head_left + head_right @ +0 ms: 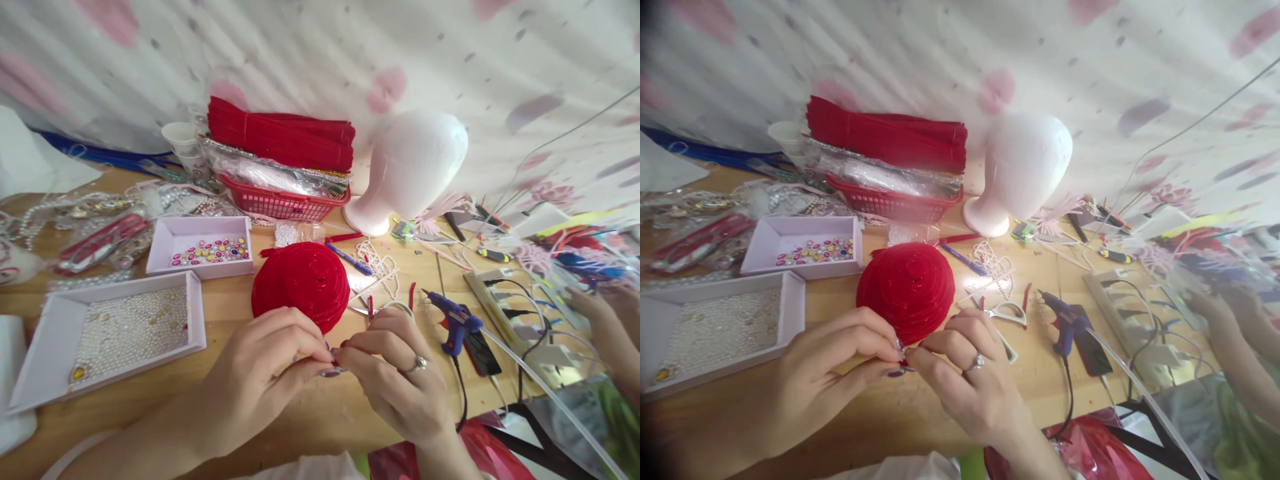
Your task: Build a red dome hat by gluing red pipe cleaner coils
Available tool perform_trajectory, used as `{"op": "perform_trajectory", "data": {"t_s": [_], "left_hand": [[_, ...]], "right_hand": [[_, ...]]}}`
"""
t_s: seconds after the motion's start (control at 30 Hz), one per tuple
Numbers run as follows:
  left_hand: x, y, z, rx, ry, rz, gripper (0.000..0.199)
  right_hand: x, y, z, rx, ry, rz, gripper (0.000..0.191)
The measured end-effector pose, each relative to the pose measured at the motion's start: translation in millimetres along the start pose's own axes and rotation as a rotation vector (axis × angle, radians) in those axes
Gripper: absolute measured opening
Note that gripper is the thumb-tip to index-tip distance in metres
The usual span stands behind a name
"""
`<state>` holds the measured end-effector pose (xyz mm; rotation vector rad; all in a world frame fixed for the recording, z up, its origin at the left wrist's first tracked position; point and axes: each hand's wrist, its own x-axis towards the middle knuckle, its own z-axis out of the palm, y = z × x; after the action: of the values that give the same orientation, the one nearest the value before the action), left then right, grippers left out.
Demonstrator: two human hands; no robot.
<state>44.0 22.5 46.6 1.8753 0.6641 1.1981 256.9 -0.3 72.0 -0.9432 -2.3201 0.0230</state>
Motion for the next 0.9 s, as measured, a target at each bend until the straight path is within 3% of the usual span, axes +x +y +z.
{"op": "perform_trajectory", "data": {"t_s": [0.17,0.3,0.4,0.47,0.53,0.6,0.73,0.9], "left_hand": [[6.3,-4.9,-2.2,0.014,0.042,-0.026,0.011],[21.5,-15.9,-7.8,0.028,0.095,-0.079,0.010],[27.1,-28.3,-6.9,0.155,0.180,-0.080,0.011],[26.9,-38.2,-3.0,0.298,0.209,-0.083,0.029],[24.9,-48.5,1.8,0.421,0.148,-0.102,0.059],[23.0,-57.6,5.8,0.485,0.061,-0.114,0.077],[21.8,-65.5,7.8,0.521,0.008,-0.153,0.085],[14.9,-51.4,10.9,0.583,0.012,-0.157,0.083]], "right_hand": [[7.4,7.2,-1.7,0.042,-0.031,0.017,0.023],[19.9,25.9,-2.0,-0.012,-0.046,0.030,0.019],[31.7,42.0,-1.2,-0.059,-0.131,0.012,0.015],[38.3,51.3,-0.9,-0.121,-0.188,-0.010,0.016],[43.4,58.3,-0.9,-0.187,-0.236,-0.037,0.019],[47.6,62.1,-1.3,-0.220,-0.284,-0.059,0.022],[54.2,61.6,-3.9,-0.178,-0.349,-0.080,0.027],[54.5,52.8,-10.1,-0.113,-0.375,-0.104,0.022]]}}
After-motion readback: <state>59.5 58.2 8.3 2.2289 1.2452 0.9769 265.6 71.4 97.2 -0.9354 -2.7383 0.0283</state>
